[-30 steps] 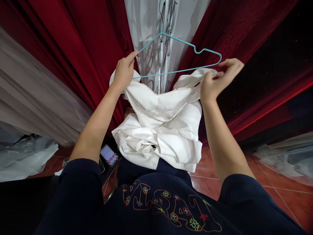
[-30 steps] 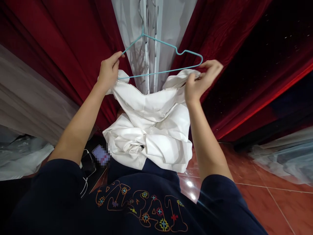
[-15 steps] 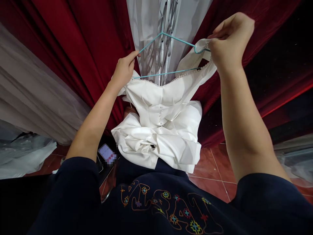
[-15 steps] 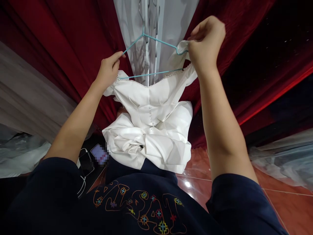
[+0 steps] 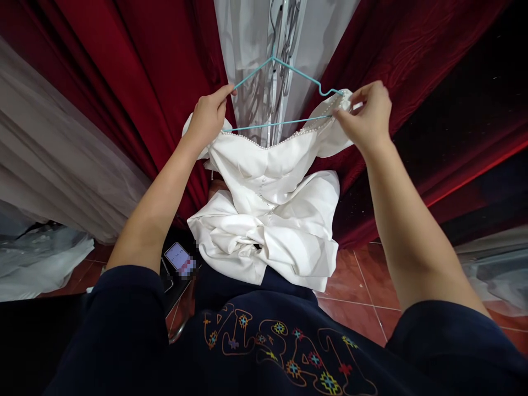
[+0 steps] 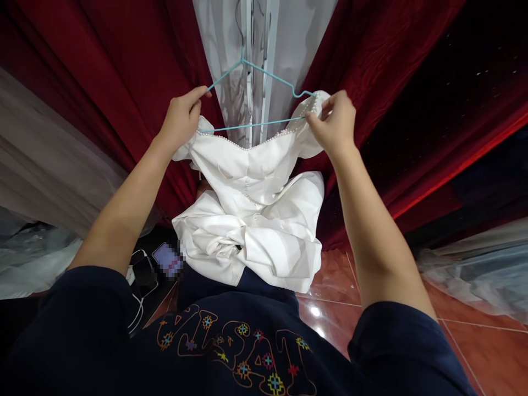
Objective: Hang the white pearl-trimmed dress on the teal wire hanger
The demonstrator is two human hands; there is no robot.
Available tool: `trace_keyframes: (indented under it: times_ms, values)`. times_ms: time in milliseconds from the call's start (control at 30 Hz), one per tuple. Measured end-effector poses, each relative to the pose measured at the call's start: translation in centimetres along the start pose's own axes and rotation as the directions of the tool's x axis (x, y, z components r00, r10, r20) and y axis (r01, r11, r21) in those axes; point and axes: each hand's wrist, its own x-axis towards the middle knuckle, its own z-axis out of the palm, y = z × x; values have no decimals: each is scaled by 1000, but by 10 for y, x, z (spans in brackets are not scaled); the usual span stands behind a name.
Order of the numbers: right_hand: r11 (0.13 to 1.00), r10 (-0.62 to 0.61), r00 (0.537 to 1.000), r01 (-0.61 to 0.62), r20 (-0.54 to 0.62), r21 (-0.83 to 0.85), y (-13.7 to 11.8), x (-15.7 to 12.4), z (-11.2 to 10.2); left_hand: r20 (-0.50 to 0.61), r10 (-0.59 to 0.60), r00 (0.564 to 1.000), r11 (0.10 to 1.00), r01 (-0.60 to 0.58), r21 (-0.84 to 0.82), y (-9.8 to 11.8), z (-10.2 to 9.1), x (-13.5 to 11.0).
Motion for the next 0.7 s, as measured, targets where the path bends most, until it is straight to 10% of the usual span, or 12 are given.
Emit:
trace_keyframes:
  times_ms: [167,700]
  values:
    - [968,221,975,-218,16,-126,-25,-21,9,4,17,1000,1000,-17,3,-1,1,1]
    - [992,-89,988,99,-126,81,-101,7,8,68,-2,998,998,7,-69,-4,-4,3]
